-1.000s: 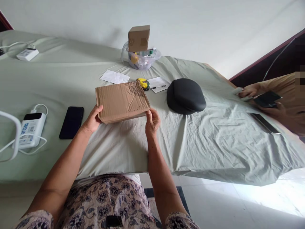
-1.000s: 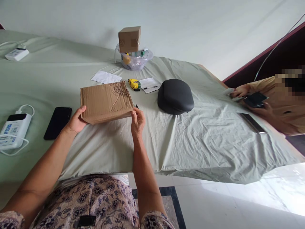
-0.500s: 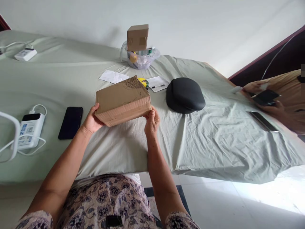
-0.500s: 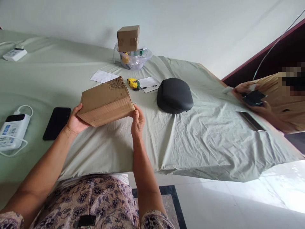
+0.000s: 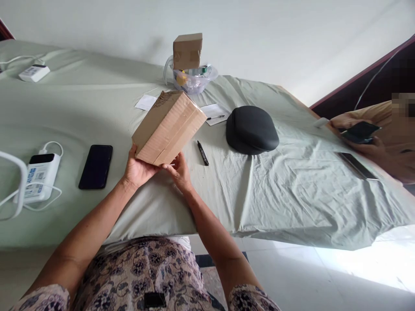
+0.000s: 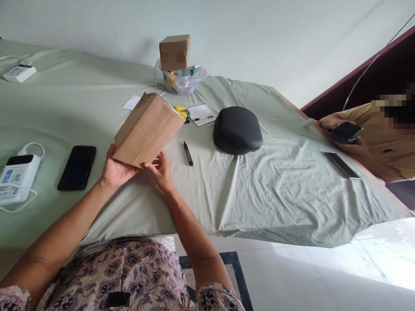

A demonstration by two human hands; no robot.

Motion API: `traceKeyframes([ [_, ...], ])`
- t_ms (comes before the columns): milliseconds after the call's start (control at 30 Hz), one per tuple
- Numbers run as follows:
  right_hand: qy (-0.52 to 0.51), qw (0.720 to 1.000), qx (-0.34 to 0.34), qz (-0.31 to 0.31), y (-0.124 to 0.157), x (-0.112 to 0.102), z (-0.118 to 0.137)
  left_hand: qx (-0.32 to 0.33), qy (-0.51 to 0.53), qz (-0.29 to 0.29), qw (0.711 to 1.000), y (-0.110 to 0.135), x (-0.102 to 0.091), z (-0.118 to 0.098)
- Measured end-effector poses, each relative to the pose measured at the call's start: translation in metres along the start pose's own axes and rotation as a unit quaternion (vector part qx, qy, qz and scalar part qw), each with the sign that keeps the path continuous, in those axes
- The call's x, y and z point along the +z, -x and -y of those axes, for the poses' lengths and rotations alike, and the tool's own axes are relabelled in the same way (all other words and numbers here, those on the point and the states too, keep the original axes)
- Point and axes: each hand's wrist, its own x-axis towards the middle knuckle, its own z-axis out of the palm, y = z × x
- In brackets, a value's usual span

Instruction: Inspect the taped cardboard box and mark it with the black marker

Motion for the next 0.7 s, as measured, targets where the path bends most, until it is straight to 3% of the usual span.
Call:
traceKeyframes([
  [167,0.055,0.998,0.008,0.011,0.006,0.01,0.0,0.014,0.01,-0.016,1.0,0.001,0.003,0.004],
  [367,0.092,0.995,0.019,-0.031,0.009,0.009,-0.003,0.052,-0.02,-0.029,0.998,-0.001,0.004,0.012],
  [533,0.014,0.998,0.05,-0.023,0.009,0.011,0.0,0.145,-0.067,-0.048,0.986,0.0,0.004,0.024],
  [700,-0.051,0.998,0.039,0.014,0.008,0.013,0.004,0.267,-0.163,-0.065,0.948,-0.002,-0.004,0.032],
])
